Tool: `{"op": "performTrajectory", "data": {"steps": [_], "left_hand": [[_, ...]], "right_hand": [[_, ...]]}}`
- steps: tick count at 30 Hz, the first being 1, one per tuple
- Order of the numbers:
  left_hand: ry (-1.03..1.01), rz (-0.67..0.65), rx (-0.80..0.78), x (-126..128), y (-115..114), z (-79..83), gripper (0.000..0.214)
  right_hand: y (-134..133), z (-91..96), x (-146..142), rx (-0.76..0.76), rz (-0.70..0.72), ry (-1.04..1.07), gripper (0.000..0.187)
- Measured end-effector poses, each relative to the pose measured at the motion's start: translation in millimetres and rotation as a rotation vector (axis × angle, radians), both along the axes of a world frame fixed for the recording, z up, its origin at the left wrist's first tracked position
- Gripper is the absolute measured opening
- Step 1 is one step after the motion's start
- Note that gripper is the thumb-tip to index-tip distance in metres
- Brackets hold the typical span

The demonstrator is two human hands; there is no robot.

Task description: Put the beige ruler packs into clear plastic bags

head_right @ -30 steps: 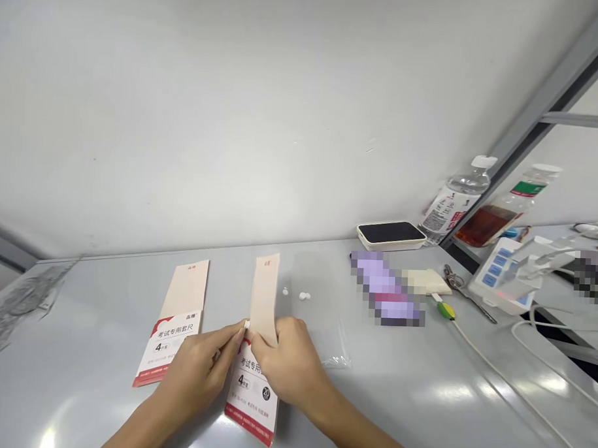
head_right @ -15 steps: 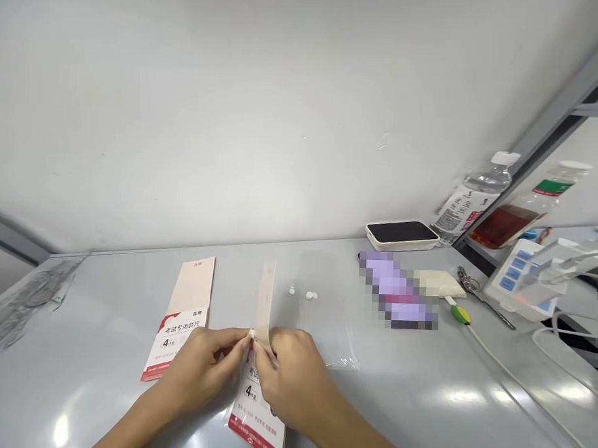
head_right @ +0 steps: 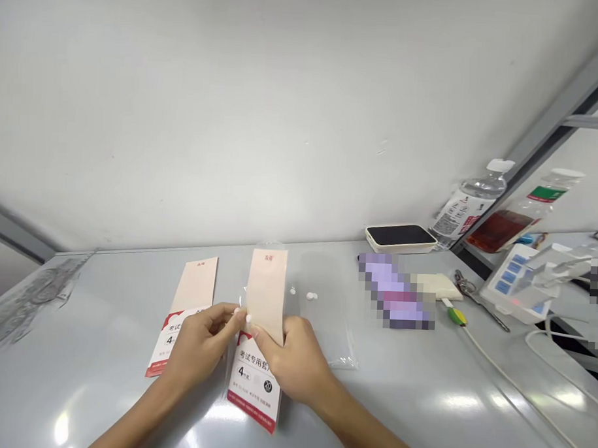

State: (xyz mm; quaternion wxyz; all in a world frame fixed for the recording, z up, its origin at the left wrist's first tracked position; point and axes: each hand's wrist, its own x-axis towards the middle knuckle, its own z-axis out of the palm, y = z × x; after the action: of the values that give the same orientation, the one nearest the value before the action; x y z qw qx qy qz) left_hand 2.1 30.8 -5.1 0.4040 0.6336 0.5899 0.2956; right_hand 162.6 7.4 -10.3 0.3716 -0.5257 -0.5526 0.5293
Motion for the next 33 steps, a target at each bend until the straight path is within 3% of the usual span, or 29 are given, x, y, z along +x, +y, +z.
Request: {"op": "performTrajectory", "data": {"steps": [4,8,13,19,22,26,30,33], "left_hand": [[-0.002,0.119,0.108,-5,5,-0.3,0.043],[-0.174,-0.026,0.082,-6,4,2.9,0.025],[-0.484,-0.192,-0.049,-4,2,6.5,0.024],[-0.546,-0.089,-0.023,-7,8,5.0,0.028],[-0.412,0.030,-0.056,-24,18,11.3,0.030],[-0.030,0.160,-0.158,-65,37,19.0,0.033],[0.549,0.287,-0.159,-96,49,14.2,0.028],[0.759,0.289,-0.168,-102,50,10.8,0.033]], "right_hand": [[9,5.0,8,-0.063,0.089,0.187,0.036],[12,4.4,12,-0.074,0.106,0.253,0.042],[13,0.0,11,-0.109,0.046,0.216,0.048],[19,1.6,13,0.035,0.007,0.142,0.045],[27,7.3,28,0.062,-0.084,0.031,0.045],[40,8.0,56,0.013,-0.208,-0.227,0.041],[49,-4.6,71,-0.011,-0.295,-0.693,0.033],[47,-8.8,73,0.034,-0.347,-1.034,0.045]]}}
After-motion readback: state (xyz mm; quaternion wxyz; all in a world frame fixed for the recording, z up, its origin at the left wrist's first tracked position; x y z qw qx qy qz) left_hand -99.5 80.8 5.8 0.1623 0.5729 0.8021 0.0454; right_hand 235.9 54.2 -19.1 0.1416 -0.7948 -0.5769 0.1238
